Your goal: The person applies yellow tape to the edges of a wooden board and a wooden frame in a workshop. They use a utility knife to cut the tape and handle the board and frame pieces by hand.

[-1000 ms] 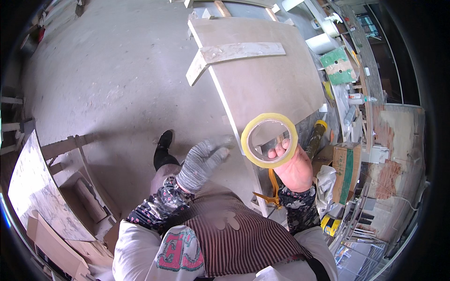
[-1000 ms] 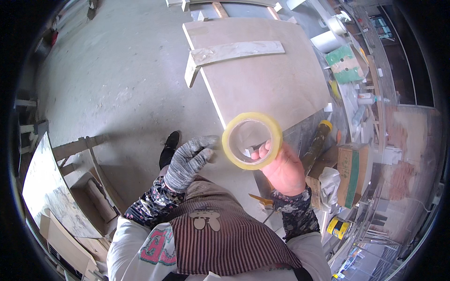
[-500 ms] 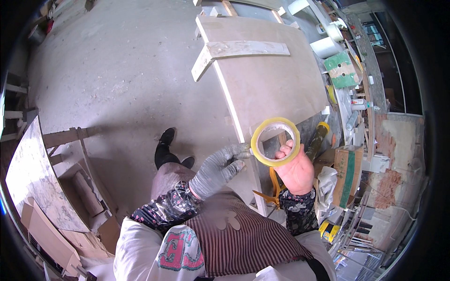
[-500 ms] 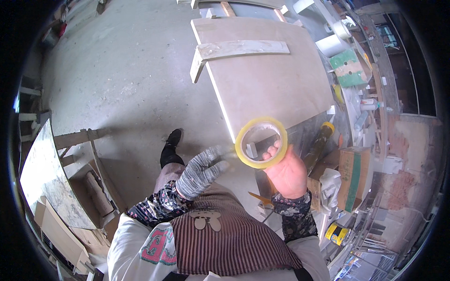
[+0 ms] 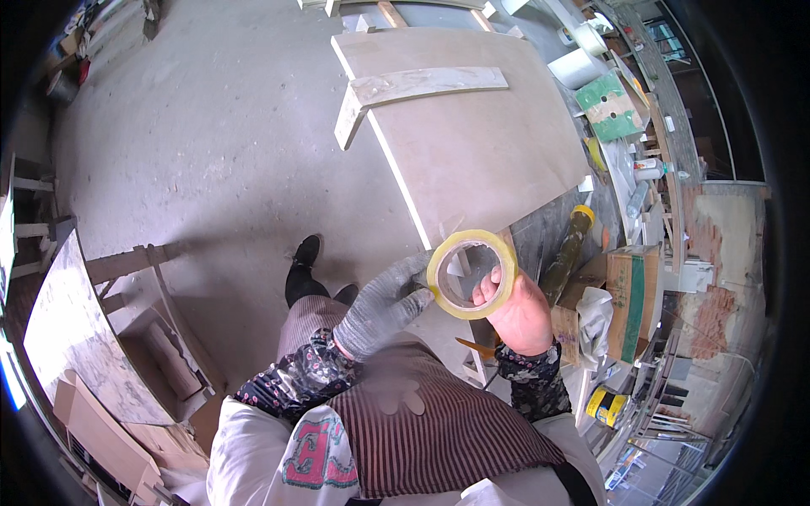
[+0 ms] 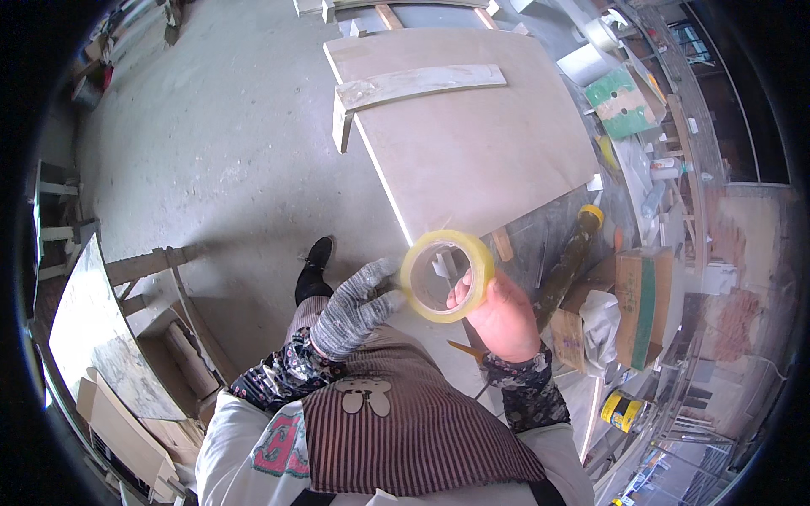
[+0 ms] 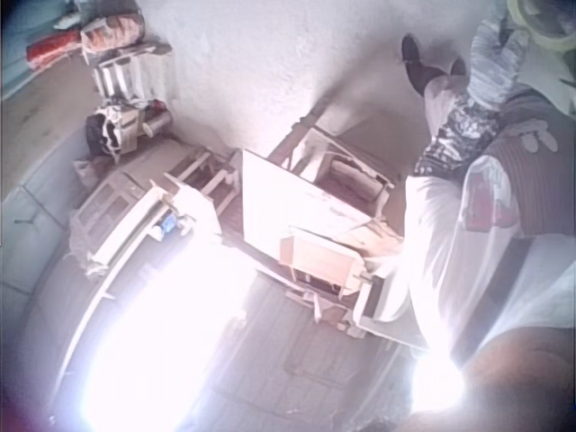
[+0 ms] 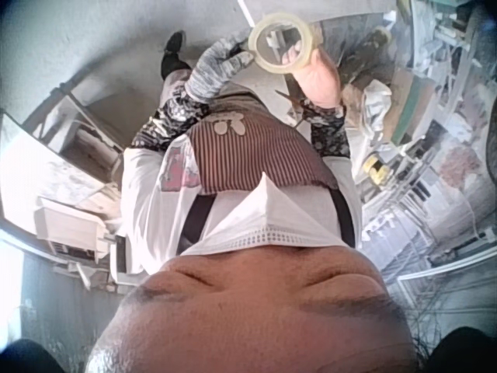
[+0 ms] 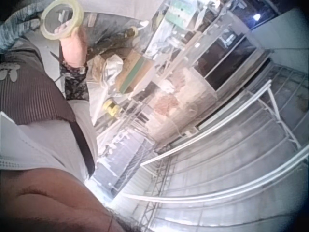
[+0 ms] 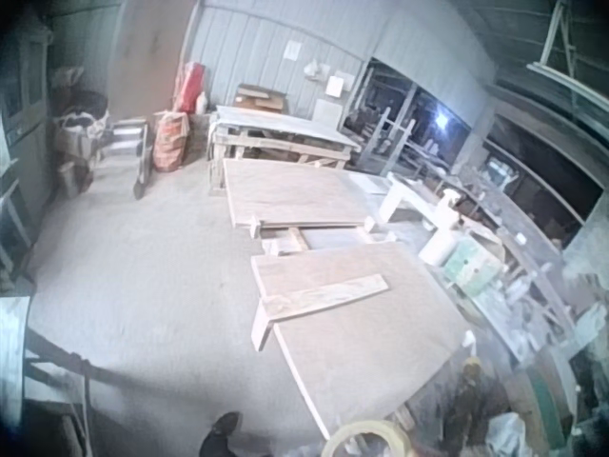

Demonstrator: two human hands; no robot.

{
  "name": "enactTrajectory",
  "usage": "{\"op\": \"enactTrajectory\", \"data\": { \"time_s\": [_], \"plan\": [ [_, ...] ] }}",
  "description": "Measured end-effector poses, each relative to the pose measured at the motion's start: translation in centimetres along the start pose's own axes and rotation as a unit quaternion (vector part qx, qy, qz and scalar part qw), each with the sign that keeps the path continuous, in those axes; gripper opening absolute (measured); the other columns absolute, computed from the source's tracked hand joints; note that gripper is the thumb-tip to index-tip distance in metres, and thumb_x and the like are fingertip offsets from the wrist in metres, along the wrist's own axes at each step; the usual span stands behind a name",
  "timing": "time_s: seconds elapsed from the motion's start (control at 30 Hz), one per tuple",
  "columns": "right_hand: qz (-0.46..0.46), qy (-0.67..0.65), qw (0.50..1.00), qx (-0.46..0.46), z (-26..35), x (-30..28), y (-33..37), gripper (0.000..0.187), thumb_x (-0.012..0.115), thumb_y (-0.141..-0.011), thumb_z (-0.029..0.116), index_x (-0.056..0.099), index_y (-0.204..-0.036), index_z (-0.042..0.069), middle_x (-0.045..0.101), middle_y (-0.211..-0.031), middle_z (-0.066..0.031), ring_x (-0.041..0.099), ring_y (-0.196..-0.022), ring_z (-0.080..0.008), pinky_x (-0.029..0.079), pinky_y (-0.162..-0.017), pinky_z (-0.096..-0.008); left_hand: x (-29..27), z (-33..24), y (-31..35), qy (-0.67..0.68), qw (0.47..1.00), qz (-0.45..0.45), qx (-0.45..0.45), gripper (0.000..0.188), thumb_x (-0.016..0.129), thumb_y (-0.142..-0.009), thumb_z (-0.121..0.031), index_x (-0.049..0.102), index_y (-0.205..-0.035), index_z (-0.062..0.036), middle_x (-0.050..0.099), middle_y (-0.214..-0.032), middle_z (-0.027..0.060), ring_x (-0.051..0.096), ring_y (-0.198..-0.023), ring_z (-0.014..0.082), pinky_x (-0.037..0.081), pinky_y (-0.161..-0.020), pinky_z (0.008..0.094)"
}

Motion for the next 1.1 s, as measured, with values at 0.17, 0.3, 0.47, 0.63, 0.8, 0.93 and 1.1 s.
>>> {"op": "enactTrajectory", "data": {
  "time_s": [0.17,0.3,0.47,0.63,0.8,0.93,1.1],
  "plan": [
    [-0.029,-0.031,0.999,-0.019,0.1,-0.2,-0.2,0.033,0.056,-0.099,0.03,0.054,-0.117,0.002,0.054,-0.102,-0.0037,0.051,-0.097,-0.0187,0.039,-0.092,-0.0394,-0.2,1.0,0.1,0.028,0.998,0.005,-0.047,0.044,0.057,-0.096,-0.003,0.045,-0.139,-0.001,0.056,-0.121,0.0048,0.052,-0.111,0.0117,0.044,-0.098,0.0265],
    [-0.014,-0.023,0.998,-0.054,0.7,0.6,-0.1,0.036,0.057,-0.098,0.025,0.052,-0.125,0.001,0.059,-0.114,-0.0093,0.056,-0.111,-0.0243,0.04,-0.103,-0.0442,-0.7,1.2,0.8,0.083,0.996,-0.034,-0.03,0.042,0.065,-0.093,-0.006,0.05,-0.132,-0.0029,0.059,-0.116,0.0019,0.054,-0.108,0.0108,0.044,-0.096,0.0258],
    [-0.045,0.0,0.993,-0.105,0.0,1.2,0.1,0.041,0.062,-0.094,0.011,0.047,-0.13,-0.001,0.06,-0.123,-0.0146,0.055,-0.12,-0.0289,0.038,-0.109,-0.0463,1.4,-0.7,1.4,0.148,0.985,-0.041,0.076,0.045,0.074,-0.087,-0.008,0.055,-0.127,-0.0033,0.06,-0.123,0.0034,0.054,-0.115,0.0127,0.042,-0.1,0.0284],
    [-0.065,0.109,0.984,-0.125,-2.0,1.8,2.2,0.044,0.063,-0.086,-0.003,0.048,-0.127,-0.004,0.059,-0.123,-0.017,0.055,-0.122,-0.0268,0.04,-0.108,-0.0412,0.8,0.7,1.6,0.138,0.986,-0.087,0.019,0.034,0.074,-0.086,-0.007,0.062,-0.117,-0.0028,0.065,-0.115,0.0035,0.059,-0.108,0.0141,0.046,-0.096,0.0289],
    [-0.042,0.137,0.984,-0.108,-2.5,1.0,4.5,0.039,0.059,-0.084,-0.008,0.051,-0.122,-0.004,0.056,-0.127,-0.0177,0.054,-0.122,-0.028,0.04,-0.107,-0.0405,0.7,1.0,2.3,0.105,0.992,-0.044,0.056,0.021,0.072,-0.089,-0.009,0.066,-0.109,-0.0038,0.066,-0.111,0.0026,0.06,-0.103,0.0131,0.047,-0.091,0.0285],
    [-0.068,0.228,0.971,-0.027,-2.4,-0.9,6.2,0.034,0.063,-0.085,-0.001,0.054,-0.118,-0.004,0.06,-0.119,-0.0152,0.058,-0.114,-0.0225,0.044,-0.101,-0.0359,0.5,2.5,2.7,0.1,0.993,-0.044,0.045,0.022,0.071,-0.09,-0.011,0.065,-0.11,-0.0037,0.065,-0.109,0.0033,0.061,-0.099,0.0125,0.048,-0.089,0.0286],
    [-0.129,0.477,0.869,-0.007,2.6,-2.2,7.0,0.043,0.077,-0.081,0.022,0.059,-0.114,0.001,0.062,-0.11,-0.013,0.056,-0.111,-0.0167,0.044,-0.095,-0.0336,-0.2,3.6,3.1,0.096,0.995,-0.021,0.026,0.025,0.072,-0.09,-0.016,0.063,-0.11,-0.0033,0.064,-0.108,0.0039,0.06,-0.098,0.0113,0.049,-0.087,0.0285]
  ]
}}
Point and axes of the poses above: each hand's wrist, its own y-axis away from the middle knuckle, its own x-axis out of the palm, z = x × y, the point moved 10 cm from there along -y, towards the middle knuckle
